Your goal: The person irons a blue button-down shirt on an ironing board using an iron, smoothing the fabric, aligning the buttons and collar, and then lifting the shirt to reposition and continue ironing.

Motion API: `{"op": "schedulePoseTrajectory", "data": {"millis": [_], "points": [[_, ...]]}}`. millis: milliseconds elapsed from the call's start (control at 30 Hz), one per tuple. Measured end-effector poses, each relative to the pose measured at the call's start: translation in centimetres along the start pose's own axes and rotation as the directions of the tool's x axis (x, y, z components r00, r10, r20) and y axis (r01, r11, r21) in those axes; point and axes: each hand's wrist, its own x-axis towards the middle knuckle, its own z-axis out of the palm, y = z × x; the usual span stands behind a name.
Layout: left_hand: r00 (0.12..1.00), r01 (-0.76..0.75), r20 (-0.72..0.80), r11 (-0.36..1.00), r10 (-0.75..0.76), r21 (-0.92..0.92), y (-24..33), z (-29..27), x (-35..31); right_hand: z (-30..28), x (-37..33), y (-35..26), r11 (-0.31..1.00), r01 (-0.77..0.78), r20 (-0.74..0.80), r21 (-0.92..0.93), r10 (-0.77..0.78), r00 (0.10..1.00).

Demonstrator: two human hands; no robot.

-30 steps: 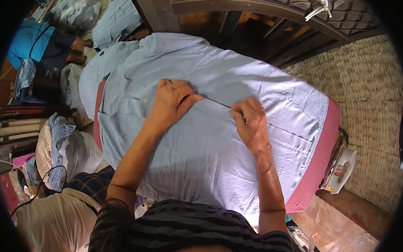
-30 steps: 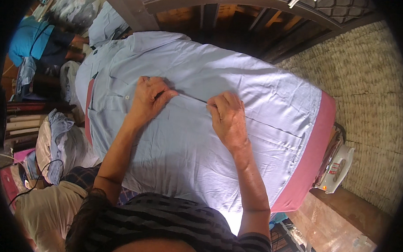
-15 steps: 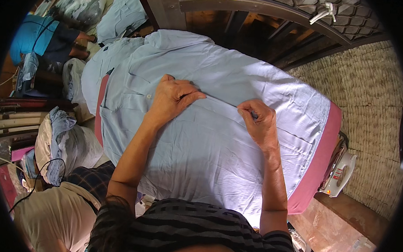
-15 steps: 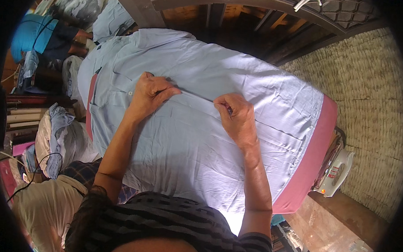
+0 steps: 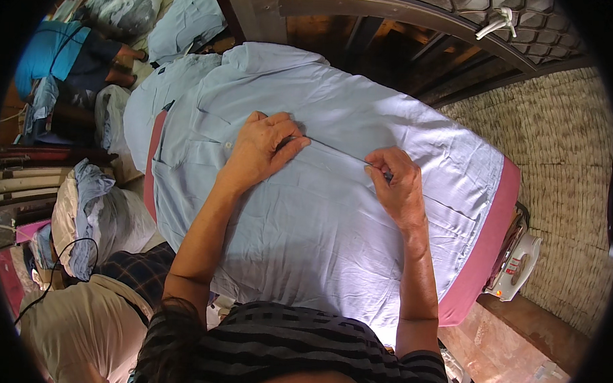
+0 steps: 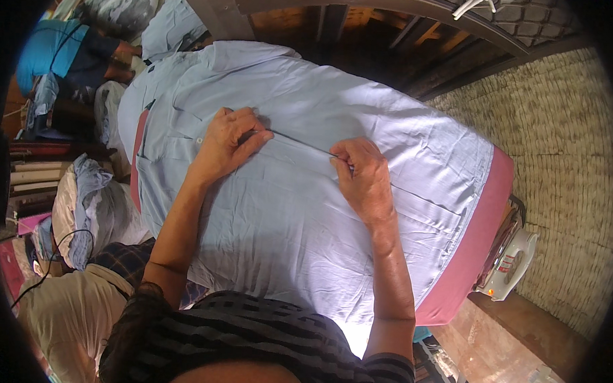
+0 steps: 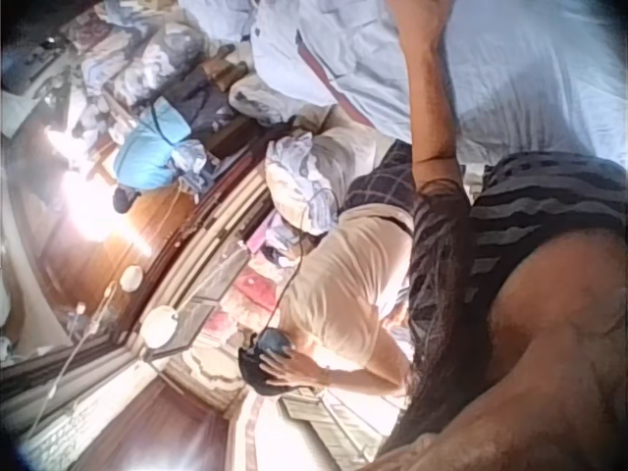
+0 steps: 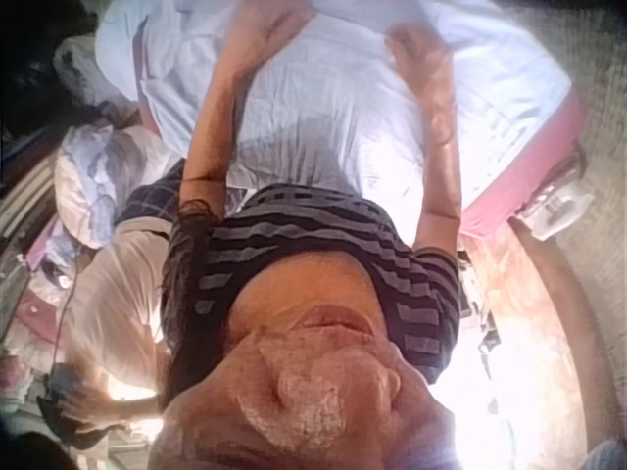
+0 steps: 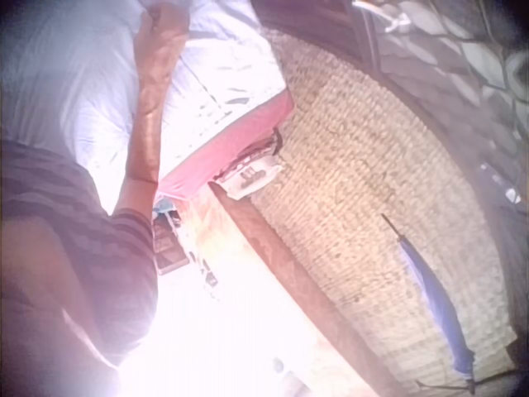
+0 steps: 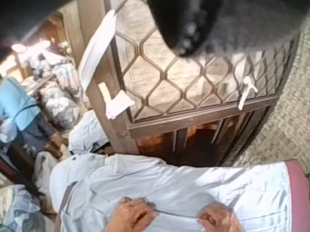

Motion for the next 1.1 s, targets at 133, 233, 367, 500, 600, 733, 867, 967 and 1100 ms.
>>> {"op": "schedulePoseTrajectory", "data": {"millis": [133,233,367,500,600,733,867,967,1100], "points": [[1.000,0.003,-0.005,0.999,-0.003,0.032,0.0,0.1,0.0,-0.5,0.0,-0.3,0.998,0.029,0.044,-0.059,-0.026,0.999],[1.000,0.011,-0.016,1.000,-0.011,0.021,0.3,0.1,0.0,-0.7,0.0,-0.8,0.999,-0.030,0.057,-0.022,0.031,0.998],[0.999,0.016,-0.031,1.000,-0.015,0.022,0.0,0.4,-0.1,-1.1,0.0,-1.1,0.995,-0.087,0.063,-0.054,0.091,0.994],[0.999,0.020,-0.036,1.000,-0.019,0.016,0.0,0.5,-0.1,-1.4,-0.1,-0.6,0.999,-0.042,0.049,-0.027,0.043,0.998],[0.999,0.038,-0.029,0.999,-0.038,0.016,0.2,0.5,-0.1,-1.5,-0.3,-0.4,0.992,-0.119,0.070,0.044,0.115,0.991],[0.998,0.027,-0.058,0.999,-0.028,-0.020,0.2,0.6,-0.1,-1.6,-0.7,0.0,0.989,-0.131,0.068,0.063,0.127,0.990],[0.997,0.040,-0.060,0.999,-0.042,-0.031,0.1,0.5,-0.2,-1.3,-0.6,0.2,0.993,-0.114,0.041,0.038,0.113,0.993],[0.998,0.027,-0.059,1.000,-0.028,-0.015,0.3,0.4,-0.3,-1.2,-0.7,0.0,0.992,-0.110,0.017,0.054,0.109,0.994],[0.997,-0.002,-0.076,1.000,0.000,-0.020,0.4,0.5,-0.3,-1.4,-0.8,0.1,0.985,-0.168,0.023,0.045,0.167,0.986]]}}
